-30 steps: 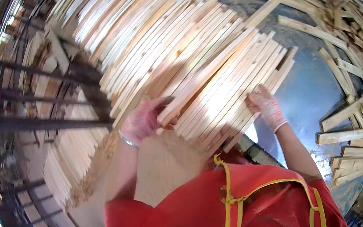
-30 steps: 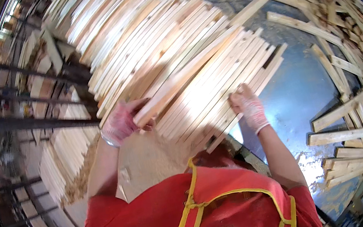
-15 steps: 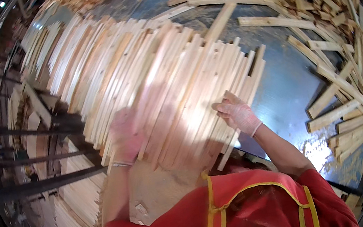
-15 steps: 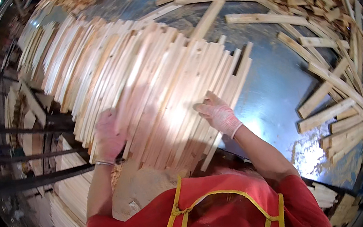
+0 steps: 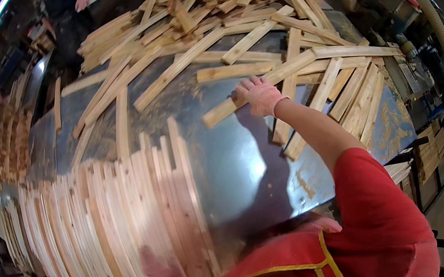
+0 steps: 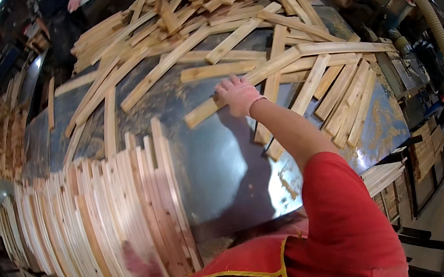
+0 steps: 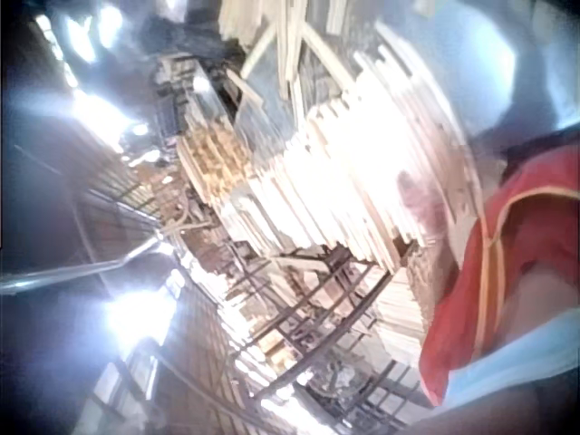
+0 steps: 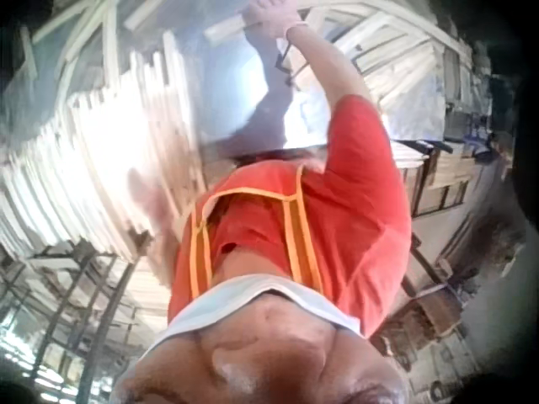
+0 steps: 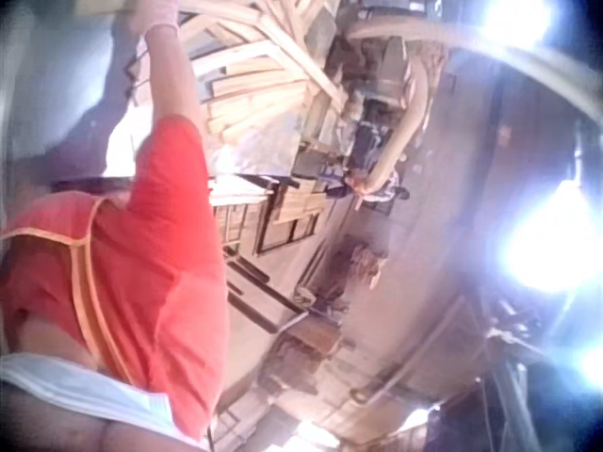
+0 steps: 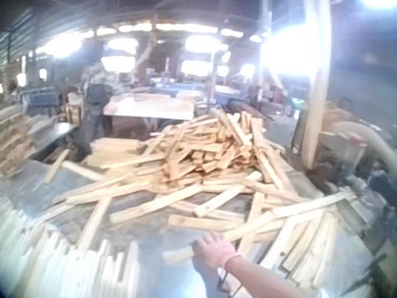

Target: The person repeatedly picks up thin wooden planks from a large pile on a metal table and stacks them neatly on the left side. The person handles the planks one by one or in small groups, aligning them into a growing stack.

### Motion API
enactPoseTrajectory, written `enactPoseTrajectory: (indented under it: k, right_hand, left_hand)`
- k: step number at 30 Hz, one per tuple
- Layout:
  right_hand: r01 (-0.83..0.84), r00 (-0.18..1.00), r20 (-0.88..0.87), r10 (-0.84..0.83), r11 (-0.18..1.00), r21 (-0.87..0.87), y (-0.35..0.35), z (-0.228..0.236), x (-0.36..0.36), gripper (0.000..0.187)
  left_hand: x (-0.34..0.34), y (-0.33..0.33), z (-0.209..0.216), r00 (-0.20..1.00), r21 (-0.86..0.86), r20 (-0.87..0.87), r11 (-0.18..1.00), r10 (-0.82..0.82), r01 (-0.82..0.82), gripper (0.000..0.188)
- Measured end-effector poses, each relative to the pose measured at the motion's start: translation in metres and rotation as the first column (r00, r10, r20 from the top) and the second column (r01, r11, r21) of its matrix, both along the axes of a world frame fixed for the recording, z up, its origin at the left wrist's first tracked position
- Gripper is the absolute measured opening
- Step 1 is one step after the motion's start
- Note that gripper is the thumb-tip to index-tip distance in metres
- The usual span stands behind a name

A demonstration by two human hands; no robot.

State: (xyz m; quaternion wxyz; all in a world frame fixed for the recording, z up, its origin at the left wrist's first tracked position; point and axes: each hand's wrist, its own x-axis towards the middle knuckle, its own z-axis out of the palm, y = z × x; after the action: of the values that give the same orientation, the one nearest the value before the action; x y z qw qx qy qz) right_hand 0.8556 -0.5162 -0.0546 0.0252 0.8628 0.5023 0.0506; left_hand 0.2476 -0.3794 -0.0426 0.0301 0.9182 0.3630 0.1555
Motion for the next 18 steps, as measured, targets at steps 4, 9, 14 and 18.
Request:
enactPoseTrajectory:
  k: [4, 9, 14, 18]
  right_hand:
    - [0.001, 0.988, -0.151, -0.032, 0.980, -0.201, 0.000, 0.002, 0.059, 0.069]
    - [-0.446, 0.830, -0.436, 0.348, 0.884, -0.143, -0.039, -0.032, 0.010, 0.051]
    - [-0.155, 0.957, -0.222, 0.186, 0.977, 0.148, -0.109, 0.044, 0.130, 0.058]
    - [0.222, 0.961, -0.106, -0.255, 0.942, -0.253, -0.205, 0.018, 0.218, 0.074]
  left_hand:
    - [0.128, -0.084, 0.010, 0.976, -0.254, -0.176, 0.964, -0.131, 0.084, 0.089]
    - [0.253, -0.138, -0.004, 0.935, -0.283, -0.280, 0.949, -0.219, 0.138, 0.105]
    - [0.314, -0.160, -0.056, 0.810, -0.307, -0.501, 0.938, -0.304, 0.163, 0.108]
    - [0.314, -0.158, -0.056, 0.778, -0.433, -0.513, 0.892, -0.362, 0.130, 0.098]
